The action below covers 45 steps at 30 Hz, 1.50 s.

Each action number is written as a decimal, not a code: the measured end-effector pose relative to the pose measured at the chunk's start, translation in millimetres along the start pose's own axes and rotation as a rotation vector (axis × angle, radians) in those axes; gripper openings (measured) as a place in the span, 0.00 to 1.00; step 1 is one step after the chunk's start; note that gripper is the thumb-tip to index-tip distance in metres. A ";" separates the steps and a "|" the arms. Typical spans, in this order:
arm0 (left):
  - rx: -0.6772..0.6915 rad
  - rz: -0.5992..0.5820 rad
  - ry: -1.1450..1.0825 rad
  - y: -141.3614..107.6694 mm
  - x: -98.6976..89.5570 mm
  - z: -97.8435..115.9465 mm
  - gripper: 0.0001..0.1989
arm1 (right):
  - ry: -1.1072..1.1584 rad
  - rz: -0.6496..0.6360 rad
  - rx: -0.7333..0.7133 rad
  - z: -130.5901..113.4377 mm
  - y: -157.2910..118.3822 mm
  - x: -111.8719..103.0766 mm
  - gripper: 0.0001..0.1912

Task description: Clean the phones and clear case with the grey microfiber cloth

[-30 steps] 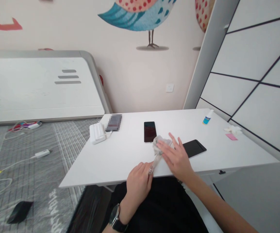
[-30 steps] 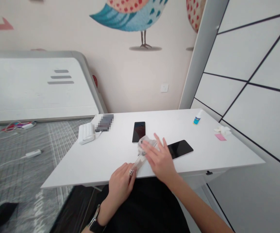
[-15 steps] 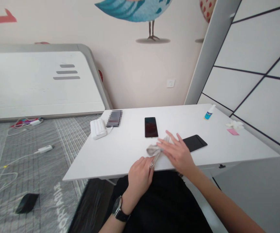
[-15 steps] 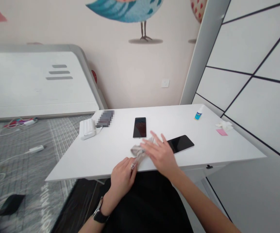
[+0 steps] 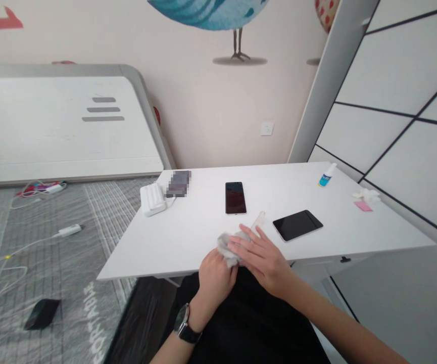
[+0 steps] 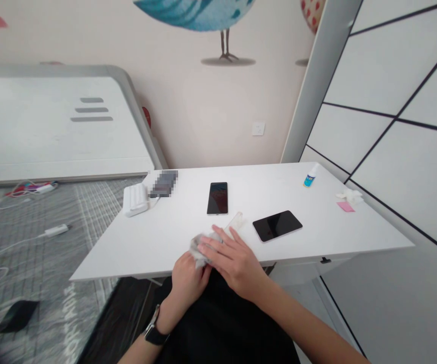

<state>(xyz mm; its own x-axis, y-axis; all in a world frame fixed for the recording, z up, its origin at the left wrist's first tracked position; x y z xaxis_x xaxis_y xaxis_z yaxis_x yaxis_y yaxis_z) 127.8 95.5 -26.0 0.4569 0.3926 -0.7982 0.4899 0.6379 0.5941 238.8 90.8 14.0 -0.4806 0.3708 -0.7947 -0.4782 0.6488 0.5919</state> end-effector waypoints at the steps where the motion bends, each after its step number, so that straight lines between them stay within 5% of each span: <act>1: -0.004 0.008 0.009 0.1 -0.7 -0.5 0.10 | 0.007 -0.020 -0.024 -2.6 -0.2 1.9 0.24; 5: -0.006 -0.048 -0.031 1.7 3.9 -0.3 0.08 | -0.075 0.150 0.172 21.8 0.6 -15.8 0.24; 10: 0.003 0.000 0.011 1.1 -0.4 0.3 0.09 | 0.017 0.004 -0.001 -1.2 1.2 -1.4 0.24; 15: 0.012 -0.041 -0.034 1.7 2.6 1.5 0.09 | -0.099 0.177 0.187 25.1 0.3 -20.7 0.23; 20: 0.014 0.023 0.009 0.7 -3.2 1.5 0.10 | 0.010 -0.005 -0.039 -2.0 3.3 -3.3 0.23; 24: 0.008 -0.038 -0.018 0.7 3.0 0.8 0.08 | -0.070 0.151 0.133 18.0 5.7 -18.6 0.21; 29: 0.015 0.049 0.036 -0.9 -3.7 0.7 0.09 | 0.016 -0.019 -0.071 -9.0 3.1 1.7 0.22; 34: 0.000 -0.031 -0.009 0.6 3.5 -0.1 0.09 | -0.105 0.189 0.178 21.0 2.9 -15.5 0.23; 38: 0.008 0.036 0.022 0.7 -3.4 0.3 0.11 | -0.012 0.006 -0.067 -6.6 3.2 2.4 0.23; 43: 0.013 -0.018 -0.020 1.2 2.0 0.7 0.08 | -0.135 0.228 0.124 13.8 2.6 -25.5 0.21; 45: 0.042 0.050 0.006 0.7 -4.0 3.1 0.11 | -0.083 0.124 0.011 -1.3 4.4 -16.0 0.21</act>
<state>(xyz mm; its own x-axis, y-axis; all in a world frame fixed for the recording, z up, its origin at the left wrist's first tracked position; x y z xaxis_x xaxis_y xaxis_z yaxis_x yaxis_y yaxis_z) 128.6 92.4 -22.1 0.4773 0.4276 -0.7676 0.4973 0.5888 0.6372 243.5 86.8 29.5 -0.4726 0.5020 -0.7243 -0.4106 0.6018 0.6850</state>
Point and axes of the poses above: each hand's wrist, its own y-axis towards the middle knuckle, its own x-axis out of the palm, z = x × y, the point moved 10 cm from there along y, towards the middle knuckle, and after that the axes turned 4 degrees about x, right-handed, at the moved point
